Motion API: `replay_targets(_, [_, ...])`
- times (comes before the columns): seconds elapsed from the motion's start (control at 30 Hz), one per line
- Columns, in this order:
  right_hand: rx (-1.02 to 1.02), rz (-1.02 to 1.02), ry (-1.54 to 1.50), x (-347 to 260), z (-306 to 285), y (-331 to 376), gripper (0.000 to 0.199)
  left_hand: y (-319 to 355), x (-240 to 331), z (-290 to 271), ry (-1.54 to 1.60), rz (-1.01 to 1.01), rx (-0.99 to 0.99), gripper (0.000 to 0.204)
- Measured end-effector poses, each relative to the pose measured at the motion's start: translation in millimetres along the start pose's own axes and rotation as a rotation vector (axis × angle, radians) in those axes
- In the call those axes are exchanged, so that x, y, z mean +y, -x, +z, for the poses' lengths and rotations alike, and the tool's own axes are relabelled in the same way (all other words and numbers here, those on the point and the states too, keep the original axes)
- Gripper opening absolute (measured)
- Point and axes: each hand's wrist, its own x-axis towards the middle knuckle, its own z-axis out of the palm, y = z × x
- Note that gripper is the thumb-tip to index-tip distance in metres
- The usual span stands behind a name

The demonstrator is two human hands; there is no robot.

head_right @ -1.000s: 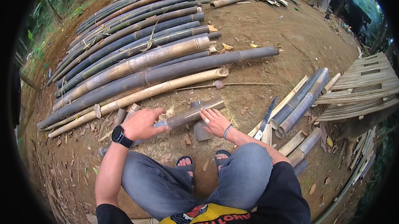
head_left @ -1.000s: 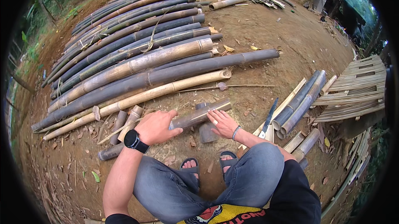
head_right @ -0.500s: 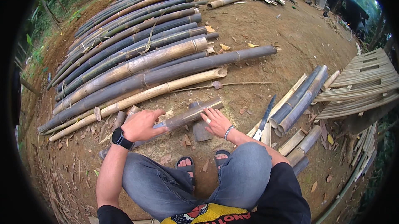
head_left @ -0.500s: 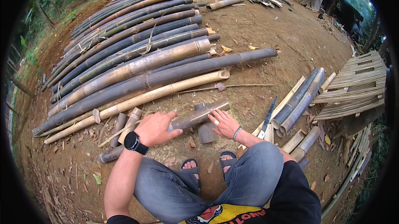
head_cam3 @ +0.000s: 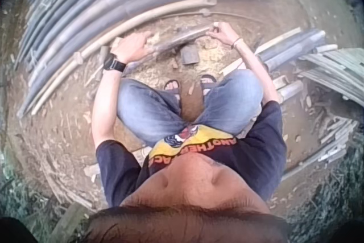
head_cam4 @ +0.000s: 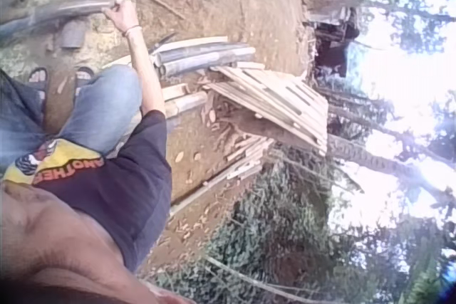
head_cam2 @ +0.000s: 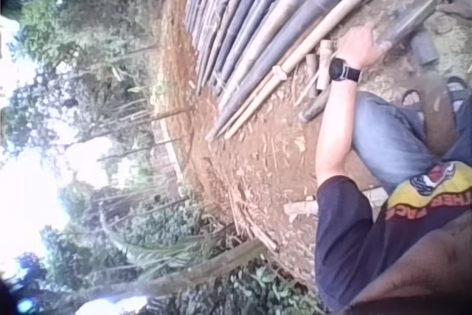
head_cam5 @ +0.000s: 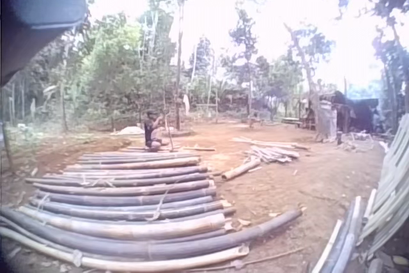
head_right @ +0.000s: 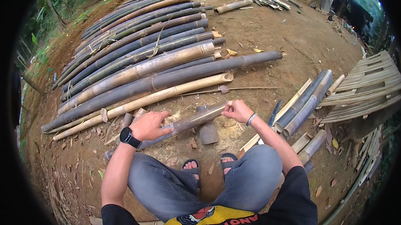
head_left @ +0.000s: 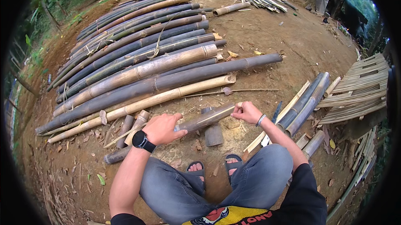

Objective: The person saws pieces of bamboo by hand using a hand saw while sitting on the ground, then sets the cut pieces aside.

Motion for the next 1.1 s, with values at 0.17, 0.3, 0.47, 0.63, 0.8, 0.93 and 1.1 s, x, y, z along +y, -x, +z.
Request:
replay_targets(0.17, [0.072, -0.041, 0.304, -44.6, -58.2, 3.5, 0.019, 7.8, -16.4, 7.1, 0.048, 0.014, 0.056, 0.059])
replay_targets(0.3, [0.271, -0.336, 0.389, -89.1, -74.2, 35.1, 0.014, 5.2, -52.4, 6.2, 0.210, -0.083, 0.095, 0.063])
replay_targets(0.47, [0.256, -0.301, 0.458, -121.3, -108.6, 99.6, 0.013, -6.0, -149.4, 124.4, 0.082, -0.140, 0.143, 0.096])
replay_targets(0.63, [0.099, -0.394, 0.180, -162.7, -79.0, 129.7, 0.009, 1.2, -176.7, 217.1, -0.095, -0.226, 0.084, 0.117])
replay_targets(0.8, [0.089, -0.398, 0.192, -150.9, -79.0, 128.0, 0.012, -32.2, -180.0, 251.0, -0.002, -0.249, 0.041, 0.093])
replay_targets(0.93, [0.114, -0.456, 0.387, -137.3, -72.2, 126.9, 0.015, -33.8, -179.1, 243.5, -0.004, -0.283, 0.052, 0.070])
replay_targets(1.1, [0.074, -0.458, 0.451, -134.0, -65.2, 120.9, 0.019, -24.2, -147.9, 170.2, 0.096, -0.255, 0.320, 0.065])
